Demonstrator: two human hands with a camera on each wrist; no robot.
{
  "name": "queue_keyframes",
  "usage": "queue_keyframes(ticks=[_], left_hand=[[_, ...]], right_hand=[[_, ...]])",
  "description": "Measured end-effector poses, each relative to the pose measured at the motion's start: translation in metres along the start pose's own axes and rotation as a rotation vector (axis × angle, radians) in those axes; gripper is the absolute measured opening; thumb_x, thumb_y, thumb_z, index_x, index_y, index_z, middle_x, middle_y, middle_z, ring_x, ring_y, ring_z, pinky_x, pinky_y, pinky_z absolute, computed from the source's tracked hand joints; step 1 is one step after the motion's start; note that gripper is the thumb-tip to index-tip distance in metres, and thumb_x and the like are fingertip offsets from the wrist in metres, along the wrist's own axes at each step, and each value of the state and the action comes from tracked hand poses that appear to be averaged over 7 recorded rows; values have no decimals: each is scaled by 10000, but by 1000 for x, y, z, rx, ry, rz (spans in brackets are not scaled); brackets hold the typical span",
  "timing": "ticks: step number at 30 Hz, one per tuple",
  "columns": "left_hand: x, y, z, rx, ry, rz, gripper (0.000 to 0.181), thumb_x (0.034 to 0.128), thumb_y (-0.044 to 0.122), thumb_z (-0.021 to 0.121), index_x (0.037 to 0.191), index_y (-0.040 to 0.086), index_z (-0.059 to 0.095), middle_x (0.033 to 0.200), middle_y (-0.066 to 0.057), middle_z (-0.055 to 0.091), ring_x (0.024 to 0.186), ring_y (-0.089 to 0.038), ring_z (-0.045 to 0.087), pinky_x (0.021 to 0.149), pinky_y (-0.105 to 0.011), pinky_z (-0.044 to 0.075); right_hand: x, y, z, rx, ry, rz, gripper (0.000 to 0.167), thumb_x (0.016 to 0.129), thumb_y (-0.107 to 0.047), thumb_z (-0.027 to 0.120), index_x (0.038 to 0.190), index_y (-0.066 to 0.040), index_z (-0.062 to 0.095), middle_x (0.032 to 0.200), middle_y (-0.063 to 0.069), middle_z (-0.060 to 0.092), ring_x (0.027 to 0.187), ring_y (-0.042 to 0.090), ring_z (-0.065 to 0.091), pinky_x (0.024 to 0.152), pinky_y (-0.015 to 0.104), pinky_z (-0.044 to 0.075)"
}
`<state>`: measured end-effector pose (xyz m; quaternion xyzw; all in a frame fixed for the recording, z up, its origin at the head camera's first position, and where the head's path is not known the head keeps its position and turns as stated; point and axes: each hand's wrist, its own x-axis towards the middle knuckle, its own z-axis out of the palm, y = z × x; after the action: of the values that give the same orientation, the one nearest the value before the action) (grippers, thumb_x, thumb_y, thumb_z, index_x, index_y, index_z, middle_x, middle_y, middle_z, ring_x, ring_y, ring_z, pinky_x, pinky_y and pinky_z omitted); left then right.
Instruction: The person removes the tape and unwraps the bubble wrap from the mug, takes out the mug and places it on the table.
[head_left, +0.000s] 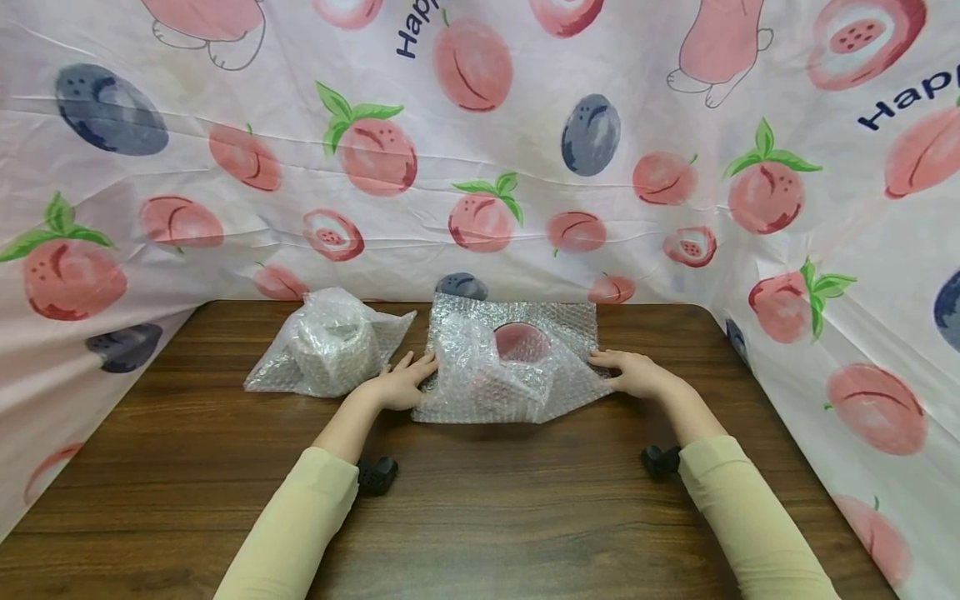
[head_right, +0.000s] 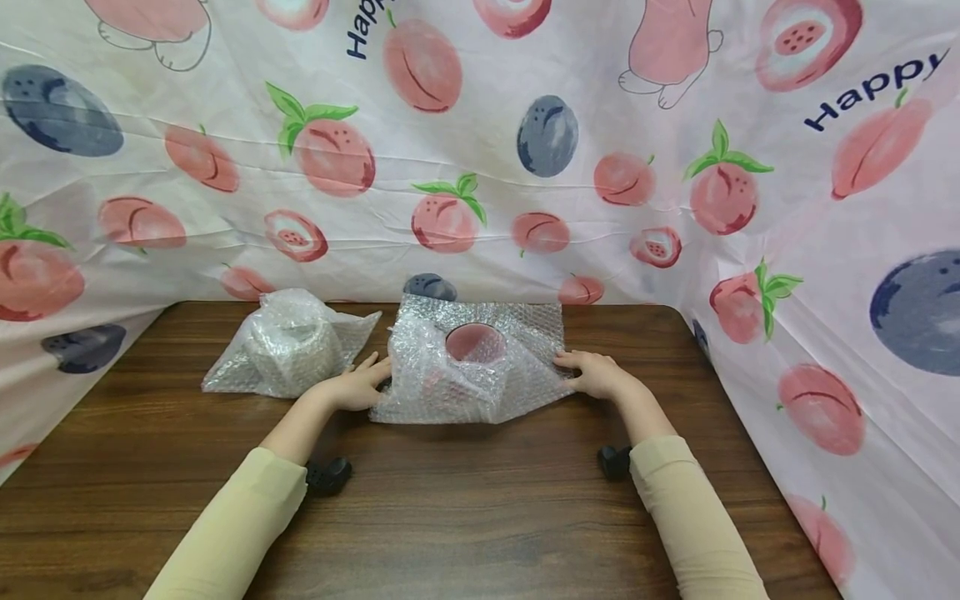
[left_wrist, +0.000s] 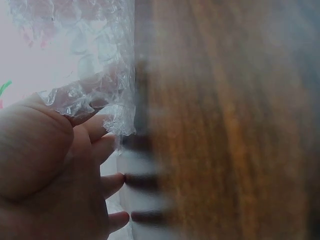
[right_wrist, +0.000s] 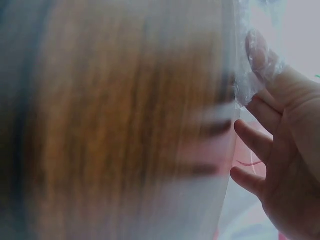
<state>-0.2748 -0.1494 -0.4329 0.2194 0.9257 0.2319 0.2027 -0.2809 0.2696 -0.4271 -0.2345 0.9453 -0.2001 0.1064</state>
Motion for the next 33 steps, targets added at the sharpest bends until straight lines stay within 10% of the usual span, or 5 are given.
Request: queue_keyframes(ticks=[33], left_hand=[[2,-6,-2,-25,24,2,652,948,154,514,1513,13,220,1582,-168,52,1417,-410,-58,1076,-609,-61]], right_hand=[[14,4,-5,120,32,26,479,930,-132,631,1381,-27,509,1453,219,388,1371,444,217,1061,584,230]])
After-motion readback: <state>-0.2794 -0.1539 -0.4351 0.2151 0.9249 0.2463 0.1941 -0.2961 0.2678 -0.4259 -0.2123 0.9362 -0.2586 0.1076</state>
